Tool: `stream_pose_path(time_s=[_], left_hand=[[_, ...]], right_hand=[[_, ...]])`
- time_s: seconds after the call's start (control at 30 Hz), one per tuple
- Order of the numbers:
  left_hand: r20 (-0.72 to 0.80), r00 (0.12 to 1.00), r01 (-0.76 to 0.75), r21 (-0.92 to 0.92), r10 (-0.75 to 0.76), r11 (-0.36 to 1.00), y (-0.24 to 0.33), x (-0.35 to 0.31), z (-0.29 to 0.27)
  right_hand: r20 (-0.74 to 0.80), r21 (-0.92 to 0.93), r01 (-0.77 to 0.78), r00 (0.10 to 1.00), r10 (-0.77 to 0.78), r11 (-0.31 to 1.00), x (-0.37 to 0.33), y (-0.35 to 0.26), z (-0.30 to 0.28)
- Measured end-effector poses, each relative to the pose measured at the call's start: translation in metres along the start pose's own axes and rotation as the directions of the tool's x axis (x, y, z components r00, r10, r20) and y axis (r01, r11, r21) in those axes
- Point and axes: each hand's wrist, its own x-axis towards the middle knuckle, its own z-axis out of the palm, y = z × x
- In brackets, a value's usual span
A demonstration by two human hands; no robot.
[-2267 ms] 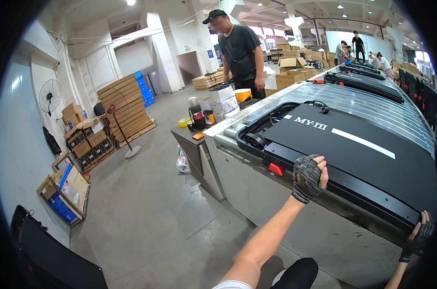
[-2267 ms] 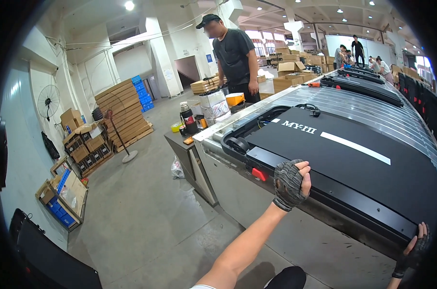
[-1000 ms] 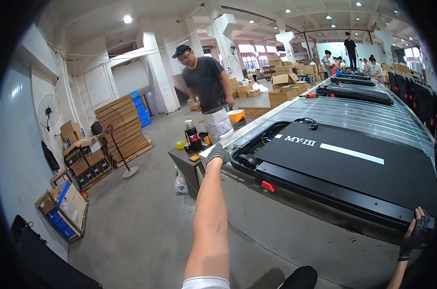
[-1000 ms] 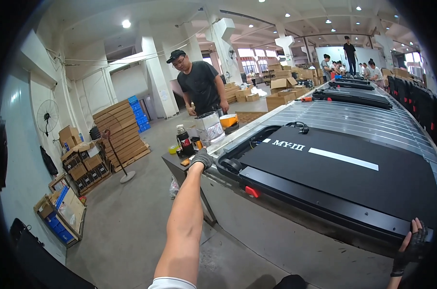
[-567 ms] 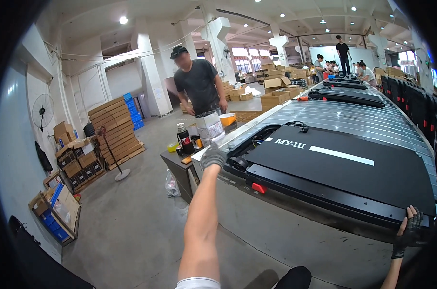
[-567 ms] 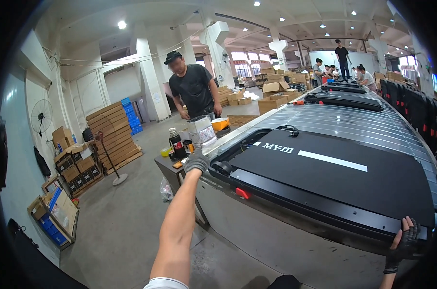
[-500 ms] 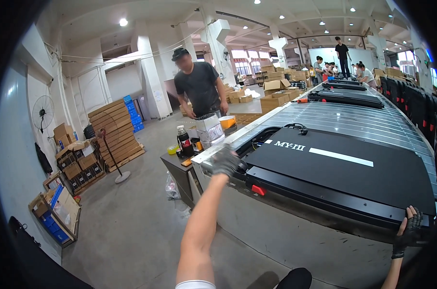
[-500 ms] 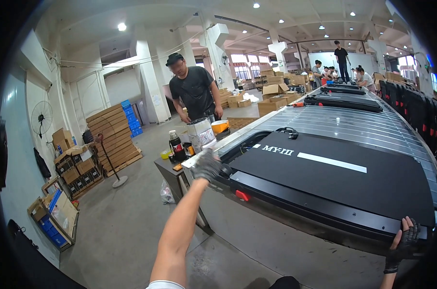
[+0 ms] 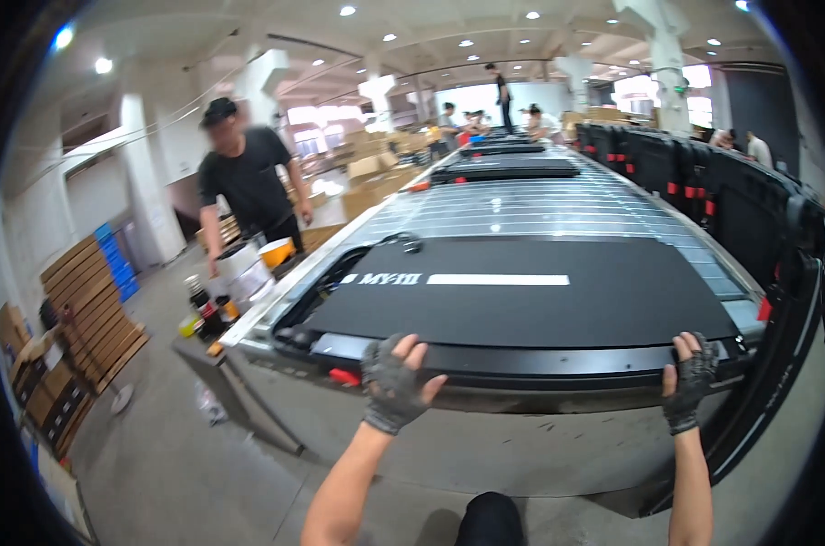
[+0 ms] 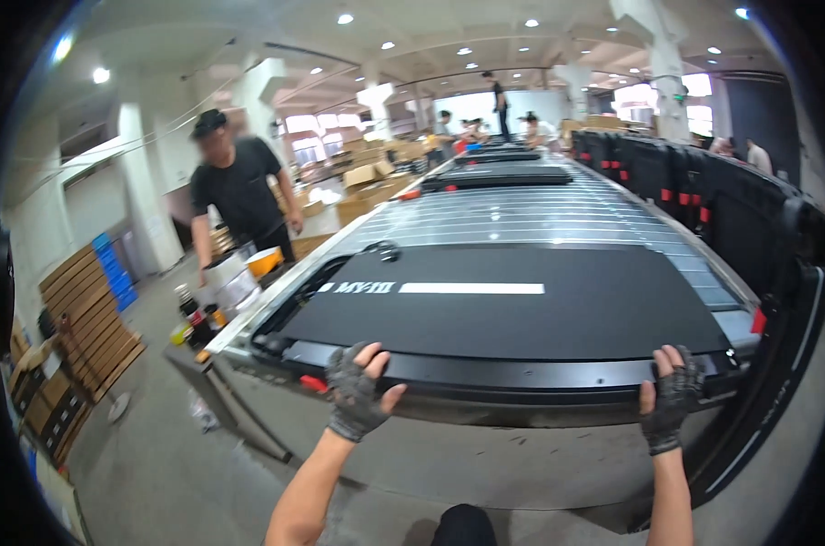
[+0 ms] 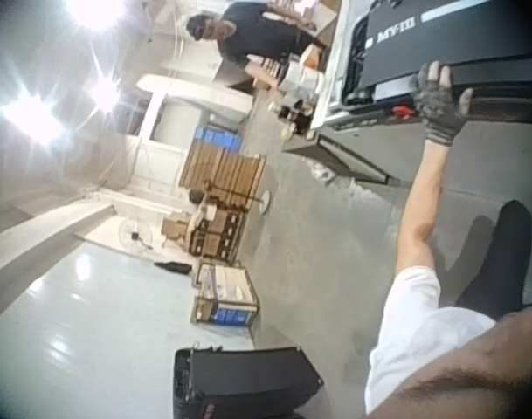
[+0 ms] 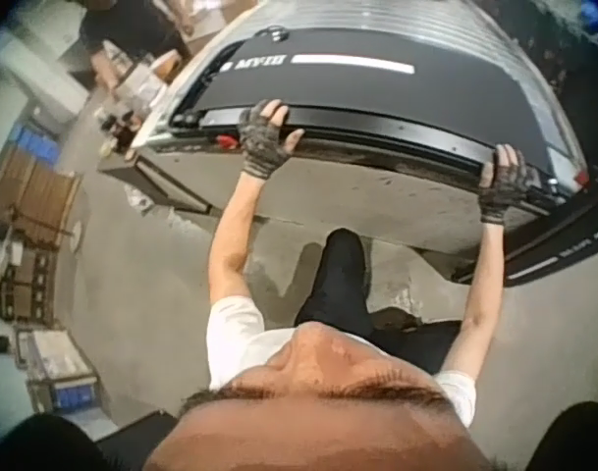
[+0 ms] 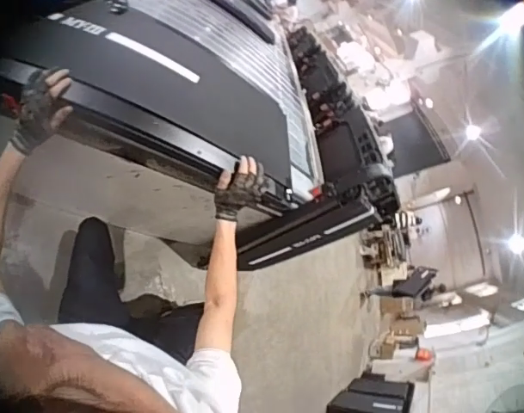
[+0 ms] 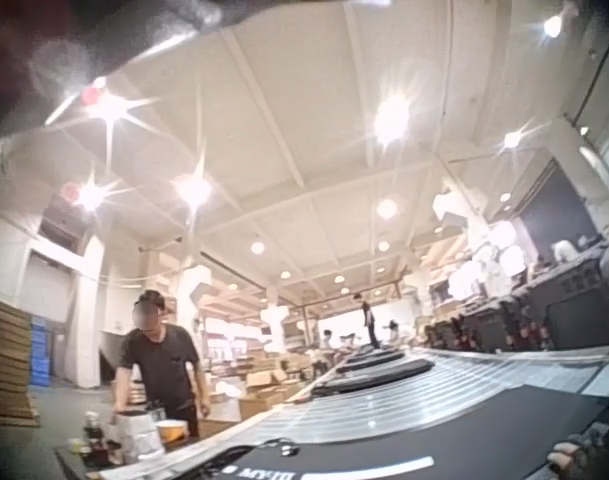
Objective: Sorting small black hardware components into containers on a workbench.
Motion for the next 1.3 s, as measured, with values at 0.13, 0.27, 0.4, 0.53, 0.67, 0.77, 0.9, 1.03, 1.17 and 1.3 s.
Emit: stream_pose_path(time_s=[0.13,0.27,0.4,0.53,0.67,0.77,0.9,1.03,1.17,1.3], left_hand=[[0.002,1.0,-0.026,-0.011,0.026,1.0,0.005,0.006,0.012],[0.026,0.999,-0.018,-0.045,0.019,0.999,-0.005,-0.002,0.005],[0.061,0.998,-0.011,-0.062,0.015,0.998,0.001,0.014,0.011],[0.002,1.0,-0.015,-0.063,0.015,0.998,-0.001,0.019,0.01],[-0.006,1.0,-0.015,-0.04,0.015,0.999,-0.005,0.017,0.006],[-0.01,1.0,-0.002,-0.054,0.002,0.999,-0.006,0.016,0.009],[-0.043,0.999,0.004,-0.07,-0.007,0.998,-0.005,0.014,0.015],[-0.046,0.999,0.016,-0.069,-0.019,0.997,-0.008,0.014,0.013],[-0.042,0.998,0.034,-0.114,-0.039,0.993,-0.016,0.013,0.02],[-0.149,0.739,0.547,-0.437,-0.657,0.714,-0.131,0.003,0.002]], right_hand=[[-0.04,-0.002,-0.009,0.999,0.009,1.0,-0.002,0.016,0.0],[-0.033,0.057,0.006,0.999,-0.004,0.998,-0.004,0.012,0.016],[-0.017,0.049,-0.027,0.999,0.028,0.998,-0.013,0.038,0.021],[-0.016,-0.04,0.059,0.998,-0.059,0.997,-0.013,0.053,0.036],[0.009,0.03,0.031,0.999,-0.031,0.999,-0.01,0.046,0.043],[0.008,0.016,0.031,0.999,-0.031,0.999,-0.012,0.05,0.048],[0.025,0.044,0.005,1.0,-0.006,0.999,-0.016,0.057,0.056],[0.075,0.073,-0.04,0.997,0.035,0.997,-0.017,0.055,0.06],[0.127,0.05,-0.068,0.99,0.061,0.996,-0.013,0.051,0.056],[0.094,0.023,-0.041,0.995,0.039,0.999,-0.021,0.062,0.07]])
